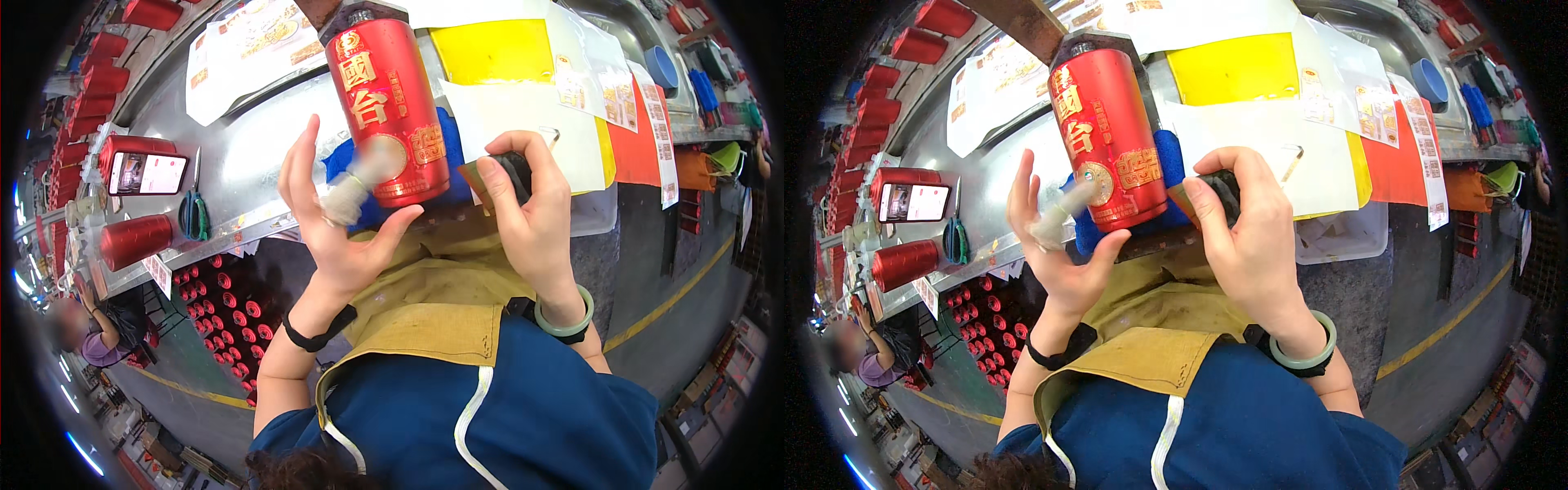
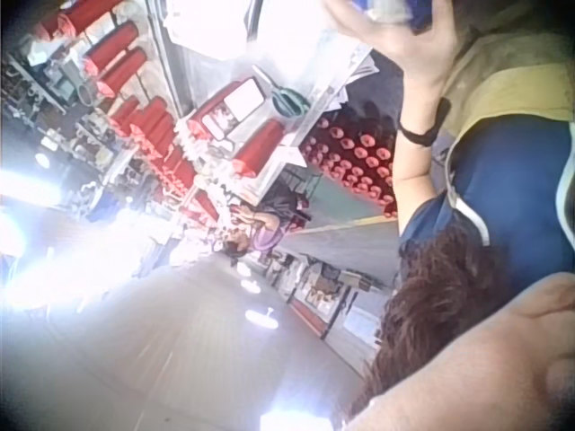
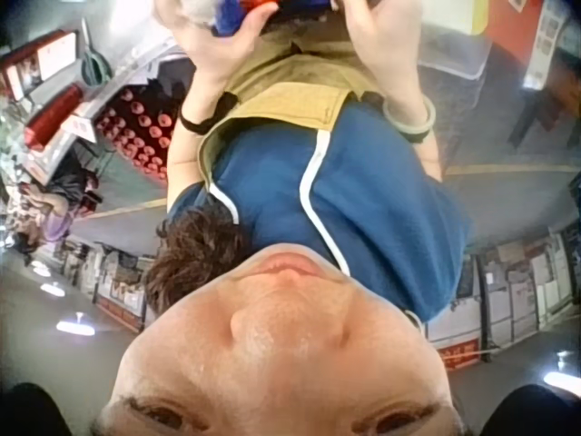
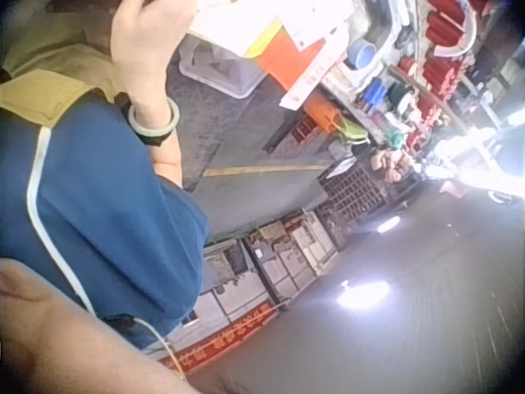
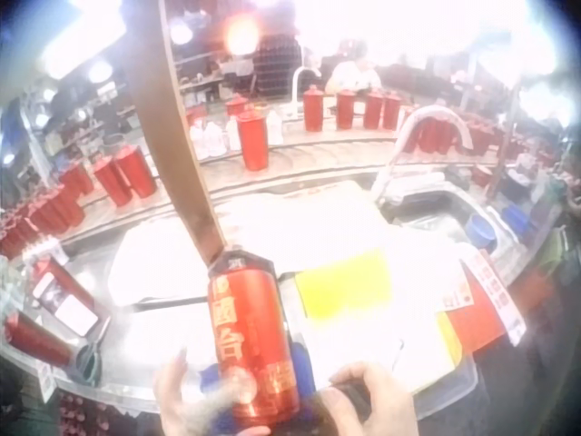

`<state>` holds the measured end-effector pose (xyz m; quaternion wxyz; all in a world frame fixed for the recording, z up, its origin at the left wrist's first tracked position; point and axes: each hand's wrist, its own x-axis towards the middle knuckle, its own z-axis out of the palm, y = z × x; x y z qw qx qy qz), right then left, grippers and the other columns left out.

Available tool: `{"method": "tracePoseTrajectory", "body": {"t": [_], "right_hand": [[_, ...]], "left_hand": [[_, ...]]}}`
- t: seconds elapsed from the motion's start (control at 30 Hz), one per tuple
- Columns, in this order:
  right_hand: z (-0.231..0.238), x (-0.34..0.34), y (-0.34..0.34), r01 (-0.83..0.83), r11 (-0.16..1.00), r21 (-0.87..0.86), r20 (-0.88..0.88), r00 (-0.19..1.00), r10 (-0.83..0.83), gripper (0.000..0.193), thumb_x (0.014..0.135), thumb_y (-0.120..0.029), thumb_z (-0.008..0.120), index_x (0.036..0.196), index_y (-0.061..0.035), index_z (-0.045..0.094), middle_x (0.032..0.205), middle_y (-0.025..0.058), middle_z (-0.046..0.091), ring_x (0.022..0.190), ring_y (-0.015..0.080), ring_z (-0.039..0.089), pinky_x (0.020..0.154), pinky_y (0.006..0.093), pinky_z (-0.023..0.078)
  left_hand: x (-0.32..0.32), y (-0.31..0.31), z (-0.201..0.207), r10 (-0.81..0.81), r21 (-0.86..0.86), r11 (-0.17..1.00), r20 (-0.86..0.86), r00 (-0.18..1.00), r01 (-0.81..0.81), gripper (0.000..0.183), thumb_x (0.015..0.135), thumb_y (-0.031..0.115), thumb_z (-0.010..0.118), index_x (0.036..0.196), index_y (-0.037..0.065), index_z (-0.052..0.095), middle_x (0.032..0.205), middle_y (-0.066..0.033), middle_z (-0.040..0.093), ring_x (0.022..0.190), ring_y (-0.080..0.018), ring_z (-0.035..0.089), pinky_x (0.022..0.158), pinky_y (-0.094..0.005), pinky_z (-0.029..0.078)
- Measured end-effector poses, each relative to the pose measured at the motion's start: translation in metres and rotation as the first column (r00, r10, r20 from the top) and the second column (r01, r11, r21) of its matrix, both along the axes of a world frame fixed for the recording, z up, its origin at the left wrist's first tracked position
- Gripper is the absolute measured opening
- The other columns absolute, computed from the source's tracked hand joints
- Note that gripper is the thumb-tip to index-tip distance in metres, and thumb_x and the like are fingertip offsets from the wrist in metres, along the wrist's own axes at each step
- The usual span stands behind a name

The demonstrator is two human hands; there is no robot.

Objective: Applying labels to red cylindrical containers and smoothing them with a scraper tool.

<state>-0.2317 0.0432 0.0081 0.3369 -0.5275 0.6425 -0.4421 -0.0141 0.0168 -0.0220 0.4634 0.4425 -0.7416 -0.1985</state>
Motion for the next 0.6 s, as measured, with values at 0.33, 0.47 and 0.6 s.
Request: {"method": "tracePoseTrajectory", "body": {"t": [0.33, 0.47, 0.6], "right_hand": [[-0.006, -0.002, -0.005, -0.044, 0.983, -0.178, -0.111, 0.994, 0.025, 0.012, 0.102, -0.007, 0.061, 0.108, 0.0027, 0.061, 0.093, 0.0134, 0.064, 0.078, 0.0216, 0.061, 0.075, 0.0342, 0.05], [0.008, 0.001, -0.003, 0.003, 0.999, -0.034, 0.001, 1.0, -0.003, 0.013, 0.102, -0.006, 0.058, 0.112, 0.0029, 0.06, 0.097, 0.0137, 0.065, 0.085, 0.0227, 0.063, 0.08, 0.0349, 0.05], [0.002, -0.003, -0.007, -0.003, 0.984, -0.178, -0.04, 0.999, -0.004, 0.018, 0.1, 0.0, 0.056, 0.117, 0.0026, 0.061, 0.105, 0.0147, 0.064, 0.094, 0.0251, 0.064, 0.086, 0.0353, 0.05]], "left_hand": [[-0.006, 0.003, -0.012, 0.248, -0.444, 0.896, 0.479, 0.842, -0.011, 0.038, 0.081, 0.019, 0.082, 0.116, 0.033, 0.078, 0.149, -0.0129, 0.058, 0.135, -0.034, 0.047, 0.107, -0.0486, 0.048], [-0.015, 0.003, -0.006, 0.253, -0.431, 0.902, 0.491, 0.834, -0.02, 0.036, 0.084, 0.02, 0.079, 0.117, 0.036, 0.078, 0.151, -0.0132, 0.057, 0.136, -0.0336, 0.046, 0.109, -0.0511, 0.046], [-0.018, 0.005, 0.001, 0.209, -0.37, 0.929, 0.545, 0.812, 0.009, 0.034, 0.086, 0.02, 0.076, 0.116, 0.035, 0.078, 0.151, -0.0106, 0.059, 0.138, -0.0324, 0.049, 0.111, -0.0504, 0.045]]}}
